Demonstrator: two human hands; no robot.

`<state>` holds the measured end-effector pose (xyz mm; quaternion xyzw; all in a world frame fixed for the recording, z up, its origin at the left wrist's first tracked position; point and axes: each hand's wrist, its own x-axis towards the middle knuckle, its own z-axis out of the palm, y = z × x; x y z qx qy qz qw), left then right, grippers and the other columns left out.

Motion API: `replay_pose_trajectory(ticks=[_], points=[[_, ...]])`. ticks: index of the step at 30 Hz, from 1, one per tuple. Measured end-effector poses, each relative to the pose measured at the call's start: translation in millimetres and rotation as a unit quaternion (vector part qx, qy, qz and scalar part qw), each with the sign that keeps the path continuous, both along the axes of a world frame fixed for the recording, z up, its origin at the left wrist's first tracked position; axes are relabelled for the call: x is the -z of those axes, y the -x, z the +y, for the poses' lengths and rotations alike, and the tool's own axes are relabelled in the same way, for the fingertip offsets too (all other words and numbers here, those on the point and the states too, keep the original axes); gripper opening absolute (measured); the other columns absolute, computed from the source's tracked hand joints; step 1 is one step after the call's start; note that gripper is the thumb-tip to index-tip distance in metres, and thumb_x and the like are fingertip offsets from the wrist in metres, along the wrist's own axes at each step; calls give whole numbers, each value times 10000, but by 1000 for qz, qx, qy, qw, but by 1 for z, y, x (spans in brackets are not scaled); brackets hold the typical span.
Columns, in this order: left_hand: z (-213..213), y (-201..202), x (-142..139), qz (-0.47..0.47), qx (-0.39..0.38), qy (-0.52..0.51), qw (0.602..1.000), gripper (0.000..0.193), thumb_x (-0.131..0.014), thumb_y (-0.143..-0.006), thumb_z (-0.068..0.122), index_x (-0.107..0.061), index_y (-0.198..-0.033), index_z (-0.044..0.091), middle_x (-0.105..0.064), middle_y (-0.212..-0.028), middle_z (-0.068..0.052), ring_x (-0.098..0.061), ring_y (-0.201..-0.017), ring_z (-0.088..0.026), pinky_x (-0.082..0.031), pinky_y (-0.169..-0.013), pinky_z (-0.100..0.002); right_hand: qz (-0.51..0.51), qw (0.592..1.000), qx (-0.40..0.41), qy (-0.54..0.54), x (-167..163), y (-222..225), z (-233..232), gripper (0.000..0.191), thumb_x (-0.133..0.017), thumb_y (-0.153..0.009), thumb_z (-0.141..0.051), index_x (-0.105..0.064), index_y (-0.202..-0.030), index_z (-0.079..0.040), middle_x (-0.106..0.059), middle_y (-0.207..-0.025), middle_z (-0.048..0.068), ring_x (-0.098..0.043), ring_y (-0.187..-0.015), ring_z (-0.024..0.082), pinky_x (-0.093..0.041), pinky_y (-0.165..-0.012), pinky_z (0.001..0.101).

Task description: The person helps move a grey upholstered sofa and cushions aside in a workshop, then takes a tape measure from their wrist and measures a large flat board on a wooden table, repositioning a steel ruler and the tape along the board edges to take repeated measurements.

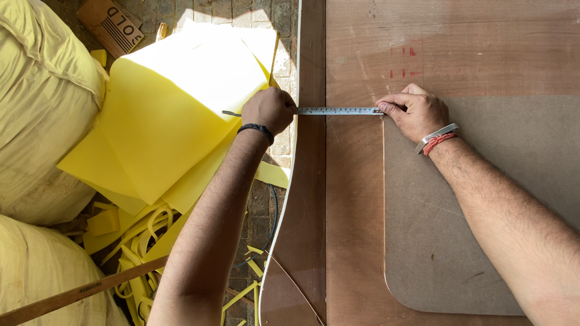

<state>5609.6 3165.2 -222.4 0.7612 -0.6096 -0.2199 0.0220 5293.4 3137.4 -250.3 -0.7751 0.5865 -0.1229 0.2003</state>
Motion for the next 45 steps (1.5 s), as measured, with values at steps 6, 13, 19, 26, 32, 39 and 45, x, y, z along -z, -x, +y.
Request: replay_pose_trajectory(ticks=[6, 13, 19, 26, 32, 39, 45], points=[[12, 2, -5, 18, 5, 23, 1000, 137, -701, -915, 278, -822, -962, 235, -773, -904, -34, -727, -842, -244, -585, -752, -405, -222, 969, 36, -102, 0, 16, -3, 284, -652, -987, -305, -679, -1255, -217, -680, -940, -68, -622, -842, 52, -534, -755, 246], [20, 12, -13, -24, 16, 57, 998, 163, -672, -912, 256, -832, -941, 255, -775, -904, -45, -724, -844, -277, -585, -763, -425, -375, 910, 31, -173, 16, 36, -12, 252, -604, -944, -148, -684, -1162, -50, -591, -806, -51, -504, -714, 32, -430, -635, 203], [25, 13, -20, -6, 5, 66, 998, 163, -667, -900, 248, -827, -931, 251, -778, -890, -34, -733, -814, -258, -581, -738, -414, -376, 916, 37, -138, 26, 42, -11, 215, -619, -913, -145, -689, -1089, -43, -595, -775, -52, -496, -680, 30, -420, -613, 202], [122, 56, -31, 459, -145, 94, 872, 142, -676, -1005, 185, -723, -1037, 55, -720, -825, -33, -632, -721, -132, -501, -623, -280, -441, 881, 21, -172, 16, 37, -9, 185, -600, -950, -159, -714, -1067, -72, -528, -756, -55, -446, -636, 23, -356, -519, 211], [241, 175, -13, 685, -320, 23, 654, 140, -642, -999, 163, -660, -1021, 26, -676, -869, -38, -681, -772, -120, -588, -630, -294, -464, 857, 100, -199, -11, 39, 95, 229, -655, -965, -305, -753, -991, -99, -660, -779, -59, -453, -459, 21, -342, -371, 214], [377, 317, 18, 698, -361, -33, 618, 122, -629, -998, 169, -658, -1050, 62, -644, -796, -37, -574, -629, -108, -464, -514, -270, -471, 812, 159, -305, -2, 129, 392, 309, -642, -1022, -311, -761, -1125, -45, -648, -794, 27, -564, -644, 50, -450, -540, 226], [446, 405, 48, 594, -315, 34, 739, 167, -682, -1003, 184, -705, -1006, 19, -628, -864, 16, -590, -724, -74, -518, -652, -257, -512, 765, 204, -332, 1, 233, 498, 257, -591, -1019, -170, -759, -970, 17, -745, -832, 39, -671, -729, 104, -515, -660, 253]])
